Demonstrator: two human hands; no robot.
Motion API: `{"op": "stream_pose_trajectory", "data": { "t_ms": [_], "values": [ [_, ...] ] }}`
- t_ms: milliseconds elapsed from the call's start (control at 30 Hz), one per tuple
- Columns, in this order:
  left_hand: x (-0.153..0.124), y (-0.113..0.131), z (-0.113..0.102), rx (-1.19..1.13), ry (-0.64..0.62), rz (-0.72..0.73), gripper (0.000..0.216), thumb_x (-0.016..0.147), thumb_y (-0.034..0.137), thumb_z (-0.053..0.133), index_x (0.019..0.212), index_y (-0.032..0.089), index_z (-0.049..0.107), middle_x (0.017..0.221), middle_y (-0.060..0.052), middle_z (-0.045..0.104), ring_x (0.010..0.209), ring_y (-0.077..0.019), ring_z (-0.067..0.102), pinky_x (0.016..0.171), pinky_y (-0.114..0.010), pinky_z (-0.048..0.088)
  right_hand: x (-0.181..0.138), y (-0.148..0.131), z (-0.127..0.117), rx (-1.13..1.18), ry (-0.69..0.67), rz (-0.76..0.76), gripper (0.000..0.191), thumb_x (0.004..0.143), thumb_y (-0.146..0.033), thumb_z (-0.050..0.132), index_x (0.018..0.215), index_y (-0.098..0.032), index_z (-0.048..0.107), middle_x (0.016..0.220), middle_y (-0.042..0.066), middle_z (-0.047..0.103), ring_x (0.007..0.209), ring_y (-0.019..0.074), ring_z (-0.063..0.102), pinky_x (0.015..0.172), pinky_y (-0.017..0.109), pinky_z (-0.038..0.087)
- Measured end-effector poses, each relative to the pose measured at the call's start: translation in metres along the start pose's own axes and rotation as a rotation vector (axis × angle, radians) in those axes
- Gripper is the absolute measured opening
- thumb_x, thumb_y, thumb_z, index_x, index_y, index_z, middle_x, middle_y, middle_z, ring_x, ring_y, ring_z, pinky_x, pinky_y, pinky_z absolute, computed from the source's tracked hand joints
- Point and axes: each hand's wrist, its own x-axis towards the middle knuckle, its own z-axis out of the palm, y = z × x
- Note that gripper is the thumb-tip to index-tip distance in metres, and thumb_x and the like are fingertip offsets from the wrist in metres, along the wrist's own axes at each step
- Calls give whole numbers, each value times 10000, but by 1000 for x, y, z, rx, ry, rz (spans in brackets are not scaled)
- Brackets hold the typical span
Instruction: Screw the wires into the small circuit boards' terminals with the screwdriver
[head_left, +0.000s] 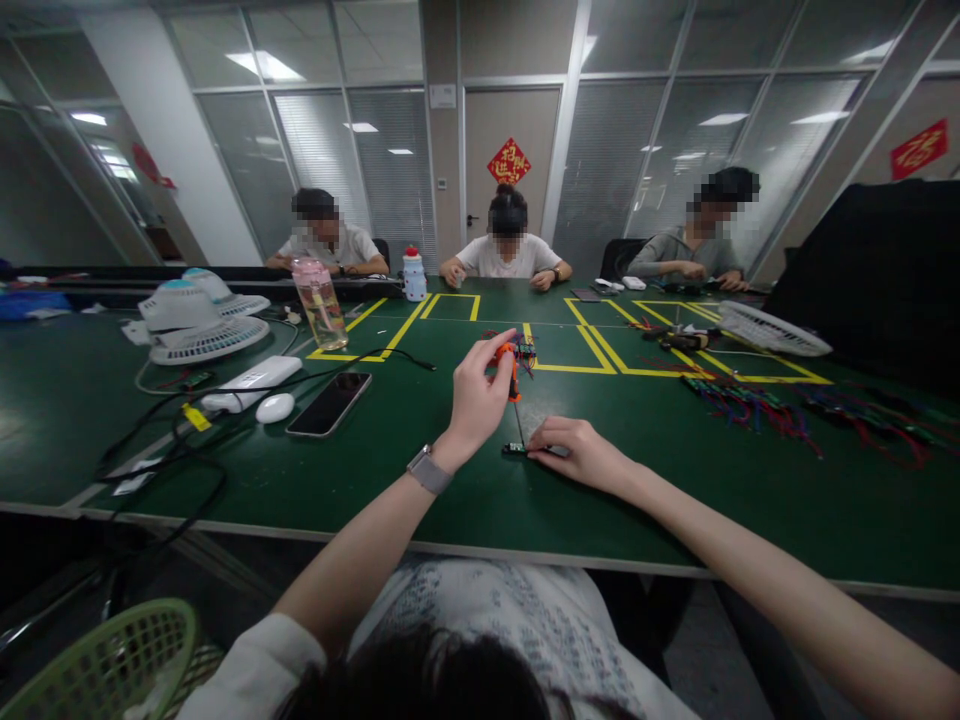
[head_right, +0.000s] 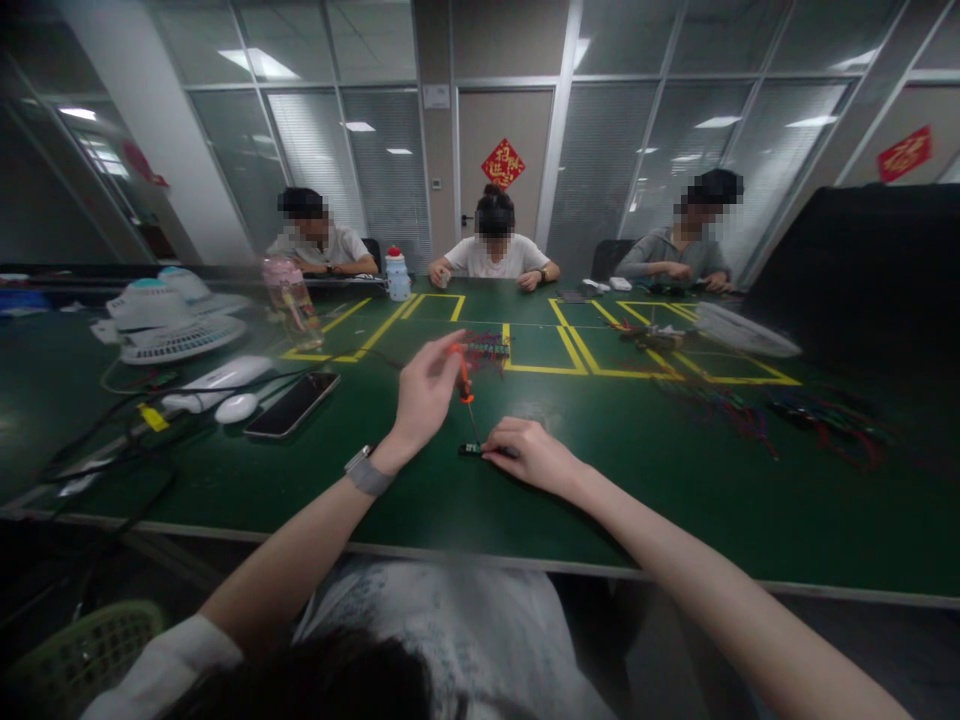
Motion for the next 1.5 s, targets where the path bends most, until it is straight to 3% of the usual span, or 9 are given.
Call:
{"op": "stream_pose_trajectory", "data": {
  "t_ms": [200, 300, 400, 533, 633, 800, 1200, 1400, 1500],
  "values": [
    [2, -2, -1, -44, 130, -46, 322, 952, 308, 427, 1233, 215, 551, 1045, -59, 585, 679, -79, 577, 574, -185, 511, 0, -1, -1, -11, -7, 21, 151, 904, -243, 559, 879, -170, 690, 838, 78, 685, 801, 175, 639, 736, 289, 522],
    [6, -3, -5, -44, 121, -64, 324, 963, 290, 367, 1220, 211, 549, 991, -51, 596, 601, -66, 532, 520, -177, 463, -1, -1, -1, -18, -11, 43, 136, 899, -234, 563, 897, -169, 682, 848, 80, 675, 792, 175, 634, 730, 292, 520],
    [8, -4, -12, 79, -154, -77, 246, 917, 273, 451, 1061, 183, 629, 849, -26, 634, 655, -105, 557, 595, -212, 453, -1, -2, -1, -22, -13, 51, 133, 899, -225, 555, 908, -170, 677, 858, 82, 668, 809, 183, 634, 737, 297, 517],
    [4, -6, -18, 275, -809, -121, 282, 728, 336, 689, 961, 177, 665, 721, 14, 621, 644, -140, 564, 586, -233, 410, -1, -1, 0, -29, -13, 44, 132, 902, -226, 549, 899, -182, 674, 870, 80, 663, 821, 186, 635, 746, 298, 517],
    [-2, -10, -18, 373, -1008, -101, 352, 642, 317, 747, 954, 178, 662, 821, -10, 654, 756, -170, 597, 644, -235, 418, -2, 0, 0, -39, -22, 31, 125, 898, -214, 550, 893, -192, 674, 873, 75, 664, 824, 184, 634, 742, 291, 515],
    [-5, -17, -15, 439, -1021, -71, 186, 696, 208, 653, 880, 184, 656, 806, -17, 659, 762, -167, 597, 669, -229, 415, -1, 1, 0, -59, -27, 21, 129, 898, -196, 544, 901, -191, 673, 866, 72, 671, 826, 187, 632, 740, 294, 511],
    [-4, -13, -14, 426, -1033, -83, 192, 695, 173, 657, 886, 180, 670, 800, -14, 661, 747, -159, 596, 661, -224, 411, -1, 2, 0, -58, -7, 8, 174, 911, -223, 535, 979, -197, 692, 907, 82, 689, 836, 187, 638, 748, 304, 521],
    [-3, -15, -14, 407, -1005, -90, 228, 720, 265, 672, 929, 177, 670, 780, -11, 655, 712, -153, 587, 645, -227, 405, 0, 1, 0, -41, -23, 25, 181, 913, -240, 539, 888, -188, 711, 877, 80, 676, 838, 189, 631, 750, 305, 522],
    [-1, -8, -15, 381, -895, -91, 317, 753, 362, 661, 1001, 166, 662, 773, -15, 648, 709, -155, 582, 635, -232, 402, 1, 1, 1, -22, -9, 46, 167, 904, -253, 556, 855, -186, 701, 861, 77, 671, 829, 190, 633, 738, 305, 522]
  ]
}}
